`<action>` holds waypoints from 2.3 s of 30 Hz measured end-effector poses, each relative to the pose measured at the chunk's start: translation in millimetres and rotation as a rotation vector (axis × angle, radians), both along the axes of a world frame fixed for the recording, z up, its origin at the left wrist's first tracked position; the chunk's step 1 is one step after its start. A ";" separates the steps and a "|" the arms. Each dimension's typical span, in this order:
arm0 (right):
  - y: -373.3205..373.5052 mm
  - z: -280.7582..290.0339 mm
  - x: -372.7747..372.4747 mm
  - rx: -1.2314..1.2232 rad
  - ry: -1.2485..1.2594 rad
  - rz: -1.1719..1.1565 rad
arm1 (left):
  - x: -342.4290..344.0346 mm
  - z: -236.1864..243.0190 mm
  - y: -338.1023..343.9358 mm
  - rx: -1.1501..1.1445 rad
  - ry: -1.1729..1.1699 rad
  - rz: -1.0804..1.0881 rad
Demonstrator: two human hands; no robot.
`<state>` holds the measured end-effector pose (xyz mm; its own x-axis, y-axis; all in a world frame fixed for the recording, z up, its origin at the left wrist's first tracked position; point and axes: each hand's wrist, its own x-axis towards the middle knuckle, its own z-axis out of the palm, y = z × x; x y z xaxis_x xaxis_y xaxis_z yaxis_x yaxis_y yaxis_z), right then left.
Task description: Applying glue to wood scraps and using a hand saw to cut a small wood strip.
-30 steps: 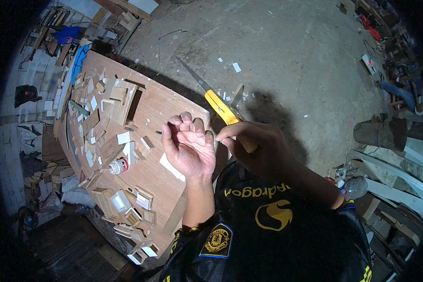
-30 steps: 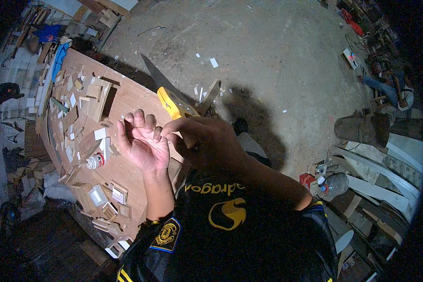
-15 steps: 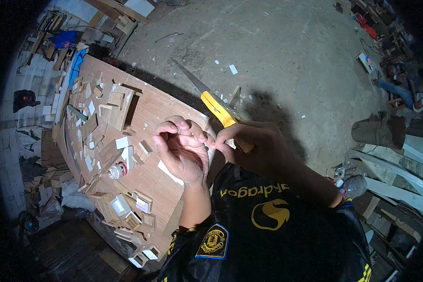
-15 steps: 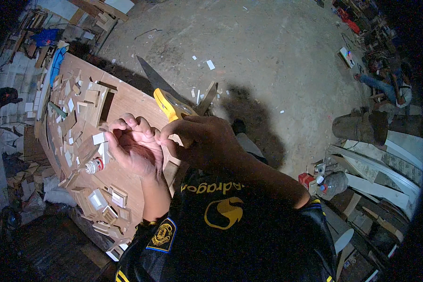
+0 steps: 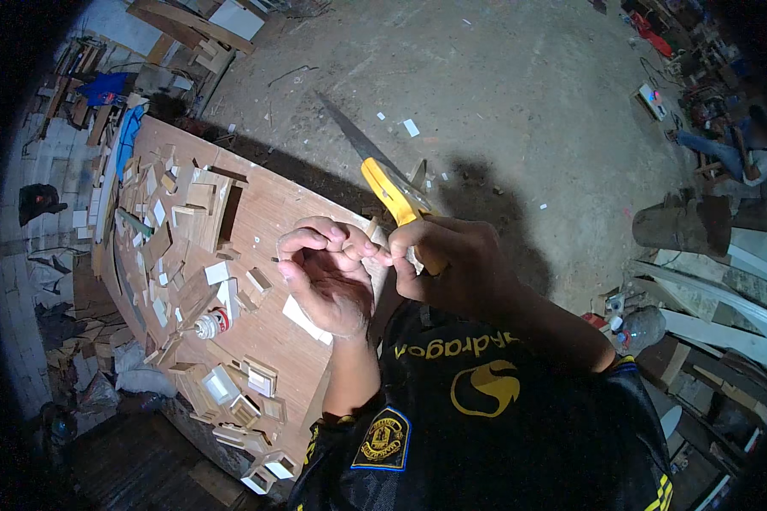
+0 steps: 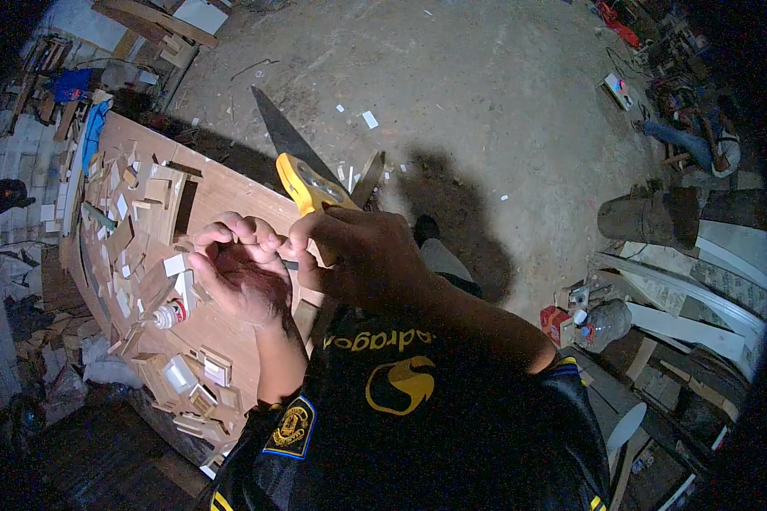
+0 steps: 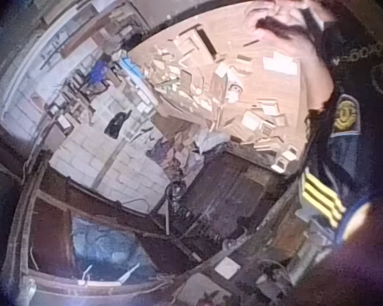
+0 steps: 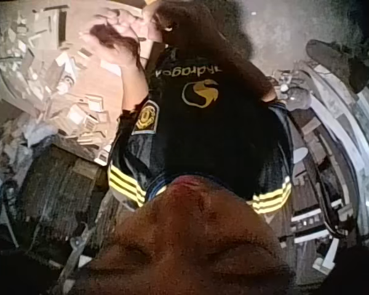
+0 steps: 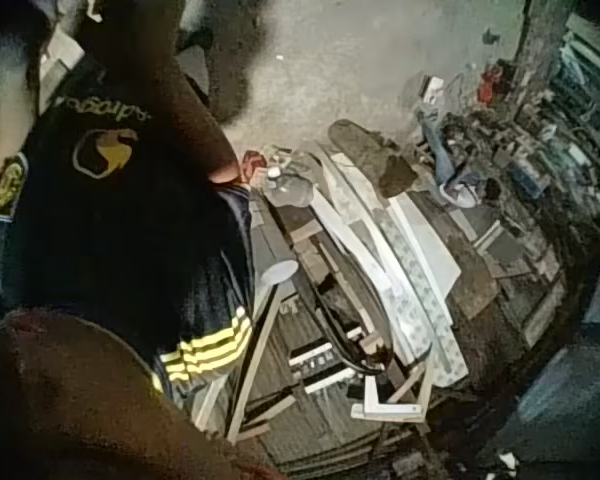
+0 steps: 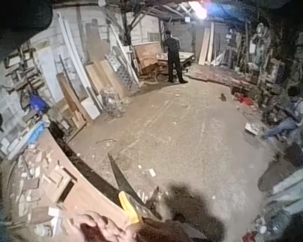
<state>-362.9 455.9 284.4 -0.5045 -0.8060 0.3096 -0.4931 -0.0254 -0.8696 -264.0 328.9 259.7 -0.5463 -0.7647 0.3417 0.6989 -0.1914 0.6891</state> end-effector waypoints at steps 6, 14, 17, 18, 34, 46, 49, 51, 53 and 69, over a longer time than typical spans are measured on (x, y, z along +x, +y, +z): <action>-4.3 -2.0 -3.8 -0.067 0.062 -0.037 | -1.2 5.9 1.2 0.039 0.010 -0.026; -5.8 0.3 -3.2 -0.017 0.046 -0.008 | -3.8 10.3 -3.5 0.092 0.062 -0.046; -8.3 0.4 -3.0 -0.039 0.086 -0.016 | -0.2 6.8 -6.9 0.125 0.063 -0.064; -8.3 2.0 -1.9 -0.025 0.057 -0.008 | 1.2 6.2 -8.0 0.142 0.056 -0.071; -16.0 -0.7 -6.8 -0.009 0.043 -0.071 | 4.9 3.3 -22.0 0.163 0.069 -0.086; -19.8 12.7 -7.7 0.066 0.009 0.003 | 1.7 3.1 -28.8 0.166 0.098 -0.132; -20.8 11.2 -9.8 0.081 0.035 0.021 | 2.1 2.3 -29.4 0.133 0.084 -0.122; -20.7 9.8 -10.0 0.078 0.036 0.033 | 1.9 2.5 -29.0 0.131 0.083 -0.130; -21.0 10.0 -8.6 0.073 0.037 0.046 | 2.4 2.6 -28.1 0.139 0.088 -0.136; -21.1 7.4 -11.0 0.017 0.062 0.055 | -0.7 1.9 -24.7 0.165 0.111 -0.159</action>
